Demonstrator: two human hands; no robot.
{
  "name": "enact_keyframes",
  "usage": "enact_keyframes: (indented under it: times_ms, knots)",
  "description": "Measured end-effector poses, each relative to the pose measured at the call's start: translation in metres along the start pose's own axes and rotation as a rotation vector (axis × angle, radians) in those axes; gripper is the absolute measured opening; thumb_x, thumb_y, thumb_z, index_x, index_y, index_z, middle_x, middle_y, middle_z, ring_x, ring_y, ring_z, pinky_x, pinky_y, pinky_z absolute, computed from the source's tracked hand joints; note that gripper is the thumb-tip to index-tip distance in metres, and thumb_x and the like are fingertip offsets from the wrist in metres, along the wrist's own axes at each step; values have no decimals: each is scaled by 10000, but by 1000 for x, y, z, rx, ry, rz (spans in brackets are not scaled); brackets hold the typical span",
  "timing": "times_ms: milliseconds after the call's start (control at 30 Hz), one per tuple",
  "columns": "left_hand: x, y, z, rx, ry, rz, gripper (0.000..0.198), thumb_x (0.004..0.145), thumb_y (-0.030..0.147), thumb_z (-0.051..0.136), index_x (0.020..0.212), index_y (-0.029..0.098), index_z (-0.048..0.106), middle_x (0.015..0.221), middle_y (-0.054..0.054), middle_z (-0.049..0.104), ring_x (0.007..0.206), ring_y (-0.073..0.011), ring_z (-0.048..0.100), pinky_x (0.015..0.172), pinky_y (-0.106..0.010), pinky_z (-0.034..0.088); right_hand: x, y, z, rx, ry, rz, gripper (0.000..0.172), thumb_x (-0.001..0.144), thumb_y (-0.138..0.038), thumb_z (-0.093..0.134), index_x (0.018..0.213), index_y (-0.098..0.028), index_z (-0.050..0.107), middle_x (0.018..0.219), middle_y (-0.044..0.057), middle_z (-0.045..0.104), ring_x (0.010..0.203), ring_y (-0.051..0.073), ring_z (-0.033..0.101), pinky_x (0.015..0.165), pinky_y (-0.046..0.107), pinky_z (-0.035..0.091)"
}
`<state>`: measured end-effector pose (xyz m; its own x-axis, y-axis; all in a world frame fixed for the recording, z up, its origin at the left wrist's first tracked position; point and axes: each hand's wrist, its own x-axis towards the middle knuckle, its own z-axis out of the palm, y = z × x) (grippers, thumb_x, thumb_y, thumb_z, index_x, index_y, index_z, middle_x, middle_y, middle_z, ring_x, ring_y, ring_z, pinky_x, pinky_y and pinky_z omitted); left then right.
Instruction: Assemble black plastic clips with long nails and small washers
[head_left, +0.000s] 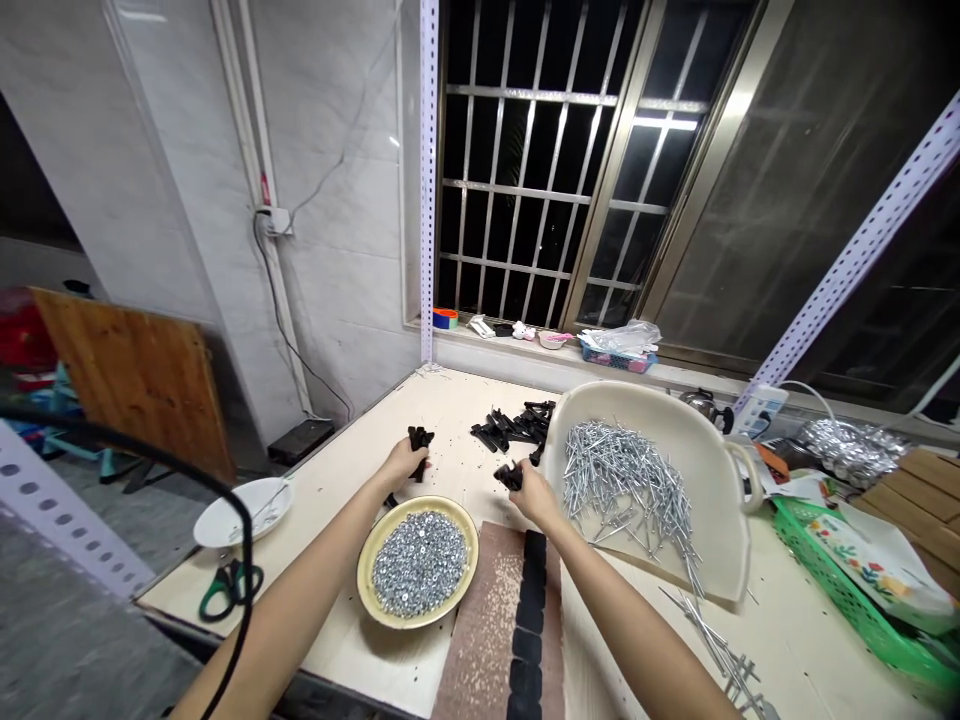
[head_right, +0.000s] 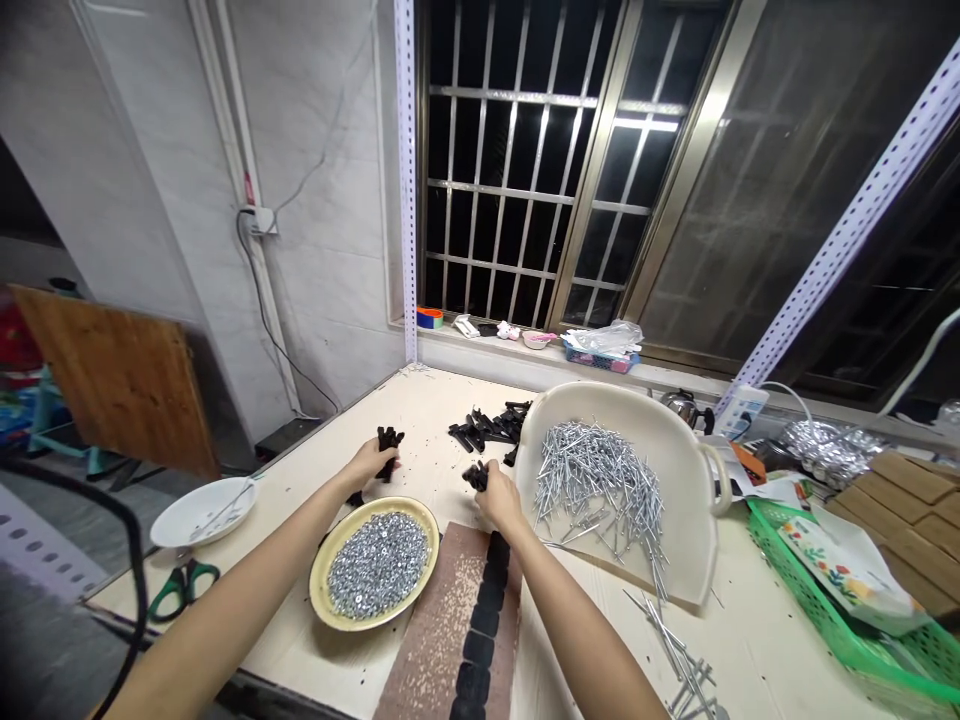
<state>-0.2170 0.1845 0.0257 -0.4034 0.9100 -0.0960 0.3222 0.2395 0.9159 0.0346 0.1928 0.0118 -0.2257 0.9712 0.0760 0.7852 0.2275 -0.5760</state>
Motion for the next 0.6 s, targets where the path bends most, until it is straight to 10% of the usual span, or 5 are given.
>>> enact_keyframes:
  times_ms: [300, 600]
  knots:
    - [-157, 31, 93, -932, -360, 60, 450, 695, 375, 646, 1049, 106, 581, 876, -112, 678, 758, -197, 643, 730, -338, 503, -79, -24, -33, 1040, -100, -57, 303, 643, -336, 666, 834, -132, 551, 583, -44, 512, 455, 78, 430, 438, 201, 358]
    - [-207, 26, 124, -1048, -464, -231, 317, 604, 214, 728, 893, 105, 655, 890, -112, 693, 840, -218, 647, 778, -316, 506, -142, 23, -49, 923, -58, -125, 381, 602, -318, 724, 919, -159, 584, 880, 24, 625, 842, 185, 574, 756, 297, 454]
